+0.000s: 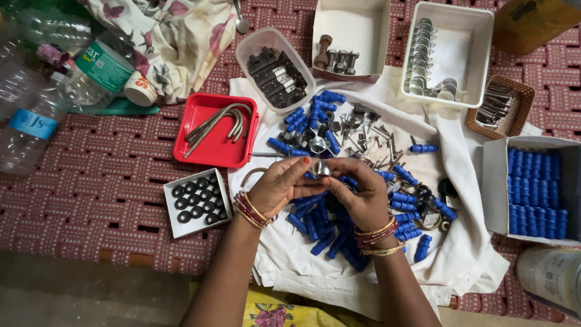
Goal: The person sorts blue plastic parts and metal clips from various containers and assembles them by hand while sitting on a bed.
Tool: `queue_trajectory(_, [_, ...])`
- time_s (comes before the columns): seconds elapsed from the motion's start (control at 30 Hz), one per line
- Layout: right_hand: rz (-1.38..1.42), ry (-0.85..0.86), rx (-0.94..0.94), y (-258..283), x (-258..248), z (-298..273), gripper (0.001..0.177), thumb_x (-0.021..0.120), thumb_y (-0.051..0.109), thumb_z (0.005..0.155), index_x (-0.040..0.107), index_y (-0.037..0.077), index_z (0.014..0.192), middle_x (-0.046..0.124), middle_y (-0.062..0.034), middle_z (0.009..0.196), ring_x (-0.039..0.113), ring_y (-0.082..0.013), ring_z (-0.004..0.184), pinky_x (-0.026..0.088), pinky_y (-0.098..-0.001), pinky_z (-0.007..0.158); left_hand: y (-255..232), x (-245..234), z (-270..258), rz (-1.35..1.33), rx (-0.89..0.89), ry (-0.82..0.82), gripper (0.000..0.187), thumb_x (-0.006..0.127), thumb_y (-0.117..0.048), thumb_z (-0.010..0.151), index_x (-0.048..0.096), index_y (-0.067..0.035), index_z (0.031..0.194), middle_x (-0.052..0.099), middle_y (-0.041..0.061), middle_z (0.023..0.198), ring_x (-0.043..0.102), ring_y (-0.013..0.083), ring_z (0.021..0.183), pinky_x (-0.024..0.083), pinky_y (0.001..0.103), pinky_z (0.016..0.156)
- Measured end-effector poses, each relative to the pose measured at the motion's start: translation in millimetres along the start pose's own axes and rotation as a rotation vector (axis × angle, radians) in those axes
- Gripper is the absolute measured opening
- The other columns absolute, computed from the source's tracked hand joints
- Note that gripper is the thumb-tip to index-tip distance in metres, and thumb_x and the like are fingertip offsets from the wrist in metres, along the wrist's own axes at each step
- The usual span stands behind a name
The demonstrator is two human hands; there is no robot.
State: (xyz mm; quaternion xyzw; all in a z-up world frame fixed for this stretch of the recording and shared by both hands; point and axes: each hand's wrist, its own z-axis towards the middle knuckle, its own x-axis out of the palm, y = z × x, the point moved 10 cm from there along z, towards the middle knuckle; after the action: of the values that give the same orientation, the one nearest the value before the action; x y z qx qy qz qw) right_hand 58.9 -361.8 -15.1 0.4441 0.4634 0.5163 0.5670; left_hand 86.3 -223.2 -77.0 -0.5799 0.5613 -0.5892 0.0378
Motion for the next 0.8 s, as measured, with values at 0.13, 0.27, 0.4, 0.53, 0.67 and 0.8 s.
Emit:
queue_trajectory(0.13, [0.034, 0.005, 0.003, -3.8, 0.0, -0.2, 0.029, 0.078, -0.001, 0.088, 0.071, 0.001, 0.117, 0.072, -0.0048, 0.108, 0.065, -0.0108, 0.099, 0.056, -0.0256, 0.09, 0.0, 0.1, -0.2, 0.013, 0.002, 0.006, 0.053, 0.061, -0.043, 0.101, 0.062, 0.003, 0.126, 0.071, 0.013, 0.118, 0.073, 0.0221, 0.105, 0.061, 0.04, 0.097])
queue_trajectory(0.27, [0.112, 0.016, -0.016, -8.7, 0.1, -1.4, 0.02, 0.076, -0.003, 0.09, 0.068, 0.002, 0.109, 0.069, -0.0048, 0.109, 0.066, -0.0116, 0.101, 0.056, -0.0265, 0.092, 1.5, -2.5, 1.6, 0.007, 0.007, -0.017, 0.05, 0.062, -0.042, 0.101, 0.061, 0.003, 0.124, 0.07, 0.013, 0.115, 0.074, 0.0239, 0.103, 0.062, 0.041, 0.096])
queue_trajectory(0.4, [0.17, 0.011, -0.018, -12.6, 1.0, -4.1, 0.021, 0.076, -0.002, 0.094, 0.061, 0.003, 0.108, 0.067, -0.0048, 0.112, 0.065, -0.0123, 0.105, 0.057, -0.0277, 0.096, 1.2, -1.5, 1.2, 0.016, 0.009, -0.009, 0.051, 0.062, -0.042, 0.101, 0.063, 0.002, 0.125, 0.07, 0.012, 0.117, 0.073, 0.0216, 0.103, 0.061, 0.04, 0.096])
queue_trajectory(0.53, [0.132, -0.023, 0.024, -16.1, -1.0, -3.1, 0.032, 0.078, 0.0, 0.091, 0.058, 0.003, 0.115, 0.065, -0.0041, 0.109, 0.065, -0.0117, 0.099, 0.056, -0.0268, 0.091, 1.9, -4.1, 3.1, 0.007, 0.011, -0.023, 0.049, 0.062, -0.041, 0.101, 0.062, 0.002, 0.125, 0.07, 0.011, 0.117, 0.074, 0.0221, 0.104, 0.061, 0.04, 0.095])
queue_trajectory(0.67, [0.177, -0.035, 0.036, -12.1, -0.1, 1.2, 0.045, 0.08, 0.002, 0.088, 0.056, 0.002, 0.127, 0.065, -0.0034, 0.112, 0.064, -0.0107, 0.1, 0.055, -0.0259, 0.092, 3.1, -3.9, 4.1, -0.029, 0.013, -0.016, 0.046, 0.06, -0.04, 0.102, 0.061, 0.0, 0.126, 0.07, 0.01, 0.119, 0.073, 0.0216, 0.105, 0.061, 0.041, 0.095])
queue_trajectory(0.8, [0.142, -0.056, 0.1, -15.5, -2.9, 0.8, 0.051, 0.08, 0.002, 0.086, 0.064, 0.001, 0.134, 0.066, -0.0014, 0.107, 0.064, -0.0087, 0.096, 0.055, -0.0247, 0.087, 3.7, -1.0, 7.0, -0.074, 0.011, 0.029, 0.046, 0.059, -0.039, 0.102, 0.061, -0.002, 0.13, 0.07, 0.009, 0.121, 0.072, 0.0201, 0.105, 0.06, 0.04, 0.096])
